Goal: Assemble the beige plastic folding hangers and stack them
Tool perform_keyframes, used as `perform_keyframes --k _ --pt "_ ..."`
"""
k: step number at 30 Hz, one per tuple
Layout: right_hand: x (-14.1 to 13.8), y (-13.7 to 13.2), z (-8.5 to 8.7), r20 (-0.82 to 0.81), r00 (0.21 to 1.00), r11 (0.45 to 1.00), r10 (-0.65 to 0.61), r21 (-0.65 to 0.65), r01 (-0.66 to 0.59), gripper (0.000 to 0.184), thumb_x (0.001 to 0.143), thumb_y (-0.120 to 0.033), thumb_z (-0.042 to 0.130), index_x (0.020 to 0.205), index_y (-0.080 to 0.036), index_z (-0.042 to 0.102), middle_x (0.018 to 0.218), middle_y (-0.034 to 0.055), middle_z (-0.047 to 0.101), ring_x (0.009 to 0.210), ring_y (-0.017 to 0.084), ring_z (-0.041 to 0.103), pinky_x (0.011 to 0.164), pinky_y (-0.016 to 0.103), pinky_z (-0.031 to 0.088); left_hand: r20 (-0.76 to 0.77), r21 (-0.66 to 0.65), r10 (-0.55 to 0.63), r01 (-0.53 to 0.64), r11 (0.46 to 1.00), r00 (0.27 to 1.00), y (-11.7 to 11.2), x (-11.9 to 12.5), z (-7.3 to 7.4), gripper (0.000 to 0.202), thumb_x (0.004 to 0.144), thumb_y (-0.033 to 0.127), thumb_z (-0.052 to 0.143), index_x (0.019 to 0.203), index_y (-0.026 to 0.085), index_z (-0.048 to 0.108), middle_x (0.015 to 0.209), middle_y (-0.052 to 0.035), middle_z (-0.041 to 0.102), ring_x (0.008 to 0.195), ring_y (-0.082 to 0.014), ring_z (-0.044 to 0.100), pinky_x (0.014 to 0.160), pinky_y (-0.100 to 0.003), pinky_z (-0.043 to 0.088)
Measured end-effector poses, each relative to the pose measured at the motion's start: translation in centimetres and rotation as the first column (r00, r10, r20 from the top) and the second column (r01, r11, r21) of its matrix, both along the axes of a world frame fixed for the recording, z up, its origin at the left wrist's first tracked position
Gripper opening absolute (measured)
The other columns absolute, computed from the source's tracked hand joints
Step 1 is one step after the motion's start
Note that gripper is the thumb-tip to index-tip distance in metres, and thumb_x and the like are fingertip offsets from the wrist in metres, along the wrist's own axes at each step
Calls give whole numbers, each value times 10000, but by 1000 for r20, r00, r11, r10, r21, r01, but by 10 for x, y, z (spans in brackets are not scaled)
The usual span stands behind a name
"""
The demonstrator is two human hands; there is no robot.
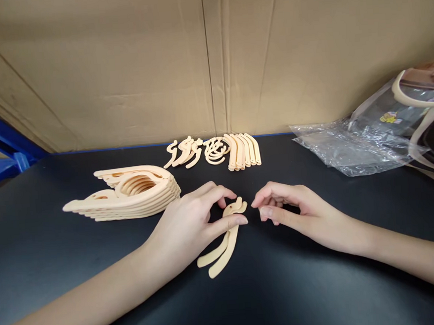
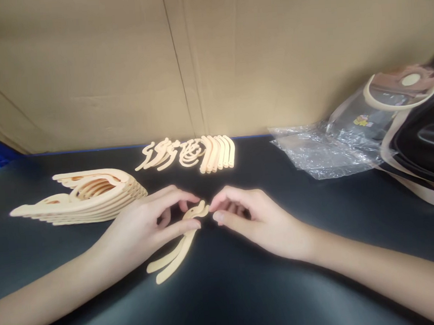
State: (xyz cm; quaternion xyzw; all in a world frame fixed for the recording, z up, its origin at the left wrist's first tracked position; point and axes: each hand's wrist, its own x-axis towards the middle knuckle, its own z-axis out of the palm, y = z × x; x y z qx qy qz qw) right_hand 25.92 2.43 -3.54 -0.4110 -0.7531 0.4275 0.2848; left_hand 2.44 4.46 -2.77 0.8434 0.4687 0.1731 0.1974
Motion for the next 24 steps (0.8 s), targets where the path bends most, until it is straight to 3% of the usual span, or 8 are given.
perform_keyframes --k 3,6,8,11,13,20,24 --pt "-1 -4 1 116 993 976 -29 217 4 154 996 -330 527 1006 -220 635 976 23 644 817 134 582 711 266 481 -75 55 25 -21 998 997 -8 0 4 529 858 717 488 1062 243 602 933 -7 653 553 -133 516 511 -259 357" --pt "-2 -7 -1 231 972 886 -40 458 -73 189 995 -251 499 1136 -222 620 1234 82 622 1083 197 592 915 352 499 -250 88 121 -102 991 961 -21 3 10 489 784 698 576 897 224 537 810 -20 642 495 -154 513 460 -271 314" --pt "-3 -8 -3 339 940 824 -31 541 -167 296 988 -221 488 1271 -230 573 1387 99 568 1238 238 540 1022 433 465 -351 113 165 -134 985 922 -30 5 12 410 760 621 613 836 232 511 713 -16 610 437 -159 477 427 -279 269" --pt "-5 -8 -4 468 883 763 -16 576 -292 386 996 -216 458 1378 -205 506 1451 111 539 1346 259 474 1073 479 434 -411 136 117 -66 989 904 -39 9 13 252 796 486 585 830 239 550 678 -24 585 439 -183 501 423 -292 248" --pt "-5 -8 -5 491 871 754 -16 578 -312 373 1006 -228 444 1371 -189 513 1423 112 565 1351 254 470 1085 474 425 -436 132 60 -2 991 898 -43 10 12 152 836 380 546 866 240 599 709 -37 598 482 -204 550 436 -298 255" --pt "-5 -8 -4 459 888 746 -9 595 -300 288 1004 -181 445 1251 -163 592 1241 110 652 1209 238 554 996 429 477 -537 47 -4 34 998 843 -51 11 17 187 872 219 486 910 237 669 794 -63 627 548 -228 604 443 -298 221" --pt "-5 -8 -4 466 884 747 -39 601 -284 315 997 -155 439 1279 -178 580 1348 114 600 1257 240 524 1021 442 464 -547 61 -4 45 997 837 -50 14 20 201 862 191 474 932 229 659 809 -68 635 556 -230 612 444 -304 223"
